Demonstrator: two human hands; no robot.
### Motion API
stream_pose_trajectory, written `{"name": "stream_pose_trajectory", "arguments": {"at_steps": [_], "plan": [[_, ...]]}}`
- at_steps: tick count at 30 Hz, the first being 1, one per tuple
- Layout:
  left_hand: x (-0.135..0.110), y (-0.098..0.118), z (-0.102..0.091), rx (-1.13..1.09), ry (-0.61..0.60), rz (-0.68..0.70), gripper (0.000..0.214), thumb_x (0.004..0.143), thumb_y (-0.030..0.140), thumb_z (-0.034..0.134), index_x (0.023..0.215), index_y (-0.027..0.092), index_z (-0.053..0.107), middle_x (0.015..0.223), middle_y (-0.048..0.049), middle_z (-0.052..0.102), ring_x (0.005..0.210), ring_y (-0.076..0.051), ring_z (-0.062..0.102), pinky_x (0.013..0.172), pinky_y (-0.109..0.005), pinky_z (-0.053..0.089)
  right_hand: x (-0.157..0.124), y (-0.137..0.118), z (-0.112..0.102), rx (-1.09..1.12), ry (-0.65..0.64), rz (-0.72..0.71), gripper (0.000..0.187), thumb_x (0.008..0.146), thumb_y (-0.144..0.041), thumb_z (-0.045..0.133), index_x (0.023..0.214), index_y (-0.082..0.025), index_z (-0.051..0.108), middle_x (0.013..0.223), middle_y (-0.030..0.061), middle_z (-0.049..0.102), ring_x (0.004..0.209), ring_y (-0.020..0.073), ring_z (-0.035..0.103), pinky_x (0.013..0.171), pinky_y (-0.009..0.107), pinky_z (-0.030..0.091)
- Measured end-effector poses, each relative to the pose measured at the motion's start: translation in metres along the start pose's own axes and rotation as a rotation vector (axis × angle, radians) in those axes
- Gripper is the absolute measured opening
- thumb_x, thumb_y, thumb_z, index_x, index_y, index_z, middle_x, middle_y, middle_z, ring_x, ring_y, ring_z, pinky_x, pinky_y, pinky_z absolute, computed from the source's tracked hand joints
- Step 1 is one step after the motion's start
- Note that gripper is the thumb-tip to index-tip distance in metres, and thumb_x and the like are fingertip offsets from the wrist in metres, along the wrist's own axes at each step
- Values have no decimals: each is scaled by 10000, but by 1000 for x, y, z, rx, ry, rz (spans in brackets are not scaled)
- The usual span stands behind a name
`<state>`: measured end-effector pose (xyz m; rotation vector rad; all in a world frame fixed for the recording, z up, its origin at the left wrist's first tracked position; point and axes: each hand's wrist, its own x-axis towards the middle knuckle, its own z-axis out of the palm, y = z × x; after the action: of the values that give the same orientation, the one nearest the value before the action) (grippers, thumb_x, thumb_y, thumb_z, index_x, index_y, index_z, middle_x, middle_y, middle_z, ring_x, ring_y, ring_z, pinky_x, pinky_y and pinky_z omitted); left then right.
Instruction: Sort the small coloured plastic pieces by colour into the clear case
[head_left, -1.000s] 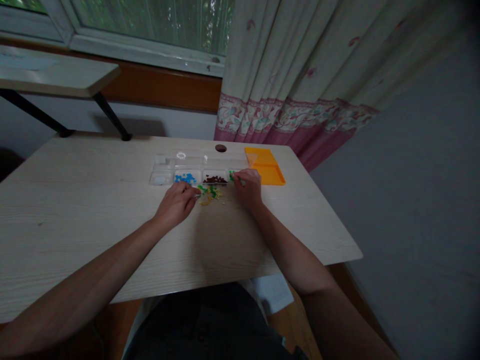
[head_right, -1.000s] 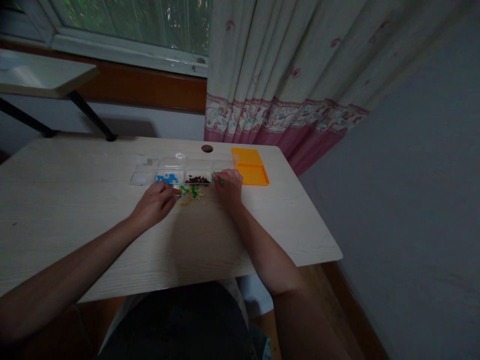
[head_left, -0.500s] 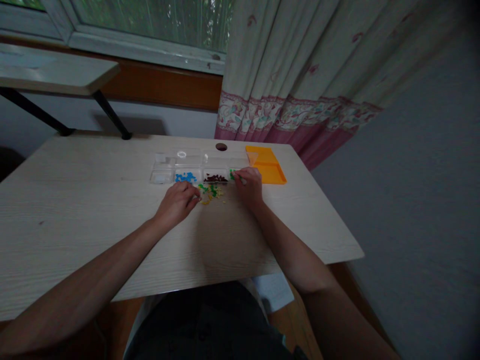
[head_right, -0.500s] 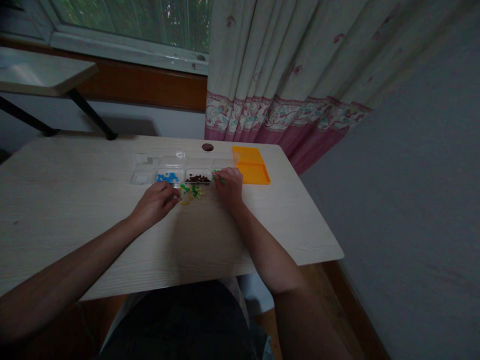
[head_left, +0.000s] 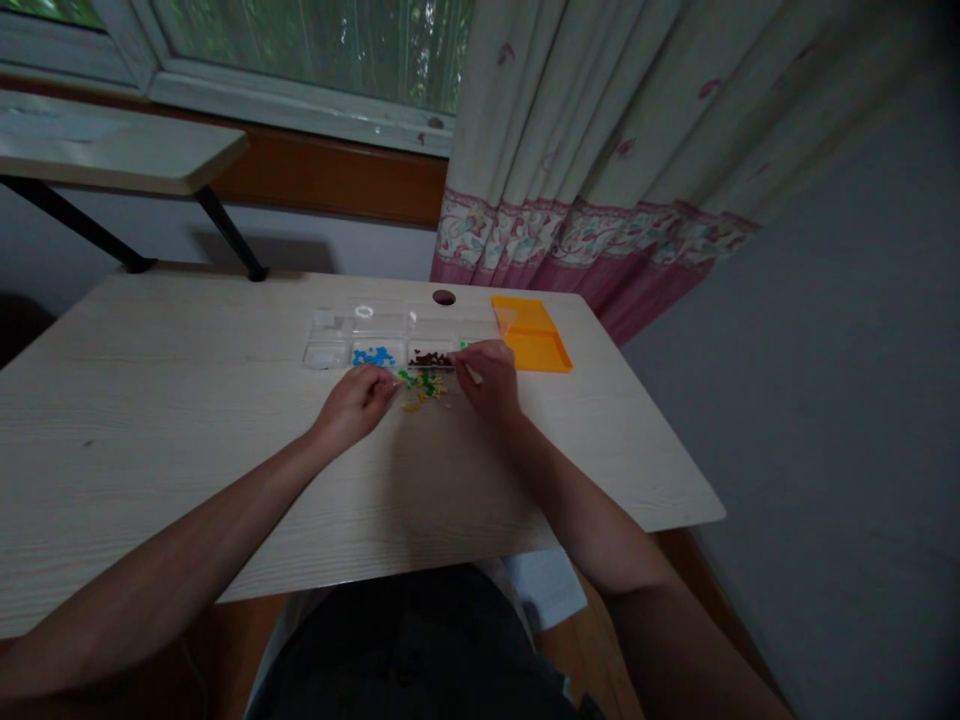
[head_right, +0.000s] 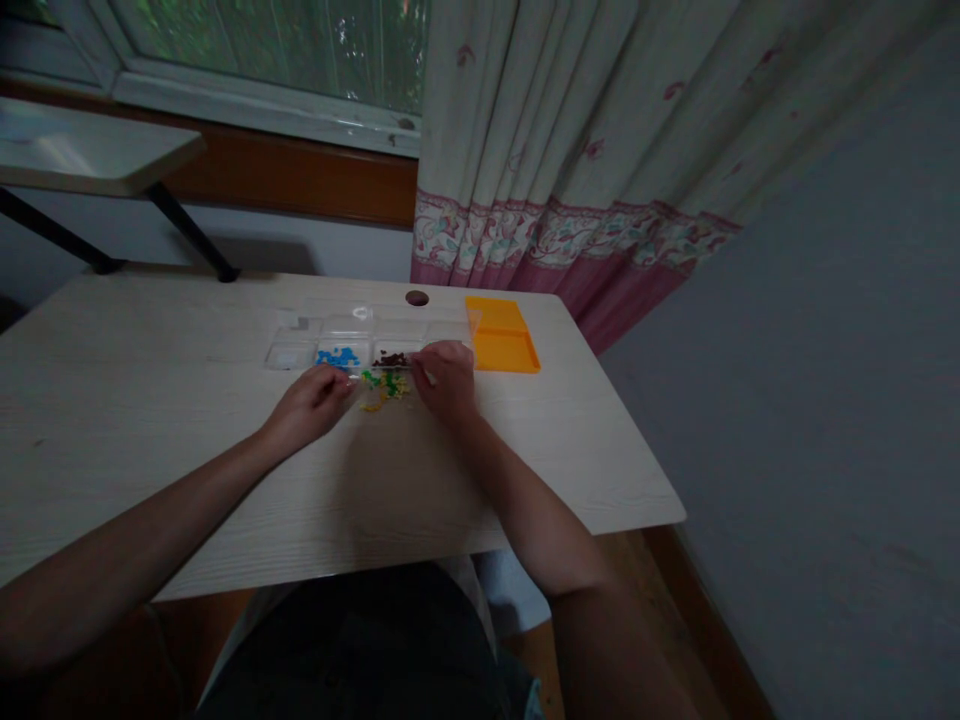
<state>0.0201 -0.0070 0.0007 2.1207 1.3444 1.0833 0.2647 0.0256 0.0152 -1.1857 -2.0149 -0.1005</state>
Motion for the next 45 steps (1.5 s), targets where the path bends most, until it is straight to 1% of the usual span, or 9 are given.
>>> {"name": "stream_pose_trajectory", "arguments": {"at_steps": [4,8,11,14,19,25,30,37,45], "plan": [[-1,13,4,-532,-25,-268,357,939,516,458,791,193,497,659,23,445,575,-114,413,537,-247,341,-6,-33,-6,56,39,-239,171,939,-306,583,1020,-281,732,939,27,700,990,195,568,959,378,392],[-4,21,7,-764,-45,-355,382,904,577,478,803,209,460,676,24,439,571,-112,410,519,-242,338,-13,-51,-7,83,19,-327,223,920,-334,623,1129,-308,696,946,15,696,994,192,567,976,385,392],[-6,21,7,-758,-118,-330,393,886,594,487,802,211,468,699,14,444,610,-126,410,554,-256,354,-16,-55,-5,82,-22,-323,232,906,-363,646,1133,-337,690,970,9,695,1016,198,569,992,402,385],[-8,22,6,-733,-168,-267,407,883,604,487,803,205,480,731,1,459,657,-139,418,594,-264,370,-17,-56,-4,95,-17,-323,158,896,-357,661,1045,-343,710,959,-2,703,1003,198,577,994,409,389],[-8,29,0,-697,-156,-216,383,878,559,531,776,192,486,728,8,455,660,-128,409,607,-256,365,-16,-59,-6,119,39,-343,108,896,-333,660,989,-329,717,909,-17,717,952,182,585,995,399,401],[-9,25,2,-718,-166,-201,318,894,492,546,799,190,525,729,5,478,651,-123,422,575,-241,373,-16,-59,-8,110,1,-349,126,908,-298,634,987,-345,720,905,-18,710,941,175,581,1013,407,390],[-9,20,3,-665,-163,-223,345,907,531,506,828,196,537,715,3,485,630,-127,423,553,-243,348,-17,-57,-7,103,37,-389,150,897,-256,640,1003,-327,718,906,-19,713,937,173,584,1016,397,395],[-10,20,3,-627,-177,-236,355,913,538,489,819,196,518,706,11,479,627,-125,425,571,-248,356,-20,-52,-4,98,-15,-369,189,893,-261,646,1031,-371,716,912,-17,694,971,178,580,1047,414,366],[-10,15,3,-529,-113,-164,352,962,493,439,821,195,560,724,-6,530,669,-142,490,621,-264,413,-17,-52,-5,94,4,-333,146,910,-284,624,976,-355,733,876,-19,701,926,174,591,1024,401,380]]}}
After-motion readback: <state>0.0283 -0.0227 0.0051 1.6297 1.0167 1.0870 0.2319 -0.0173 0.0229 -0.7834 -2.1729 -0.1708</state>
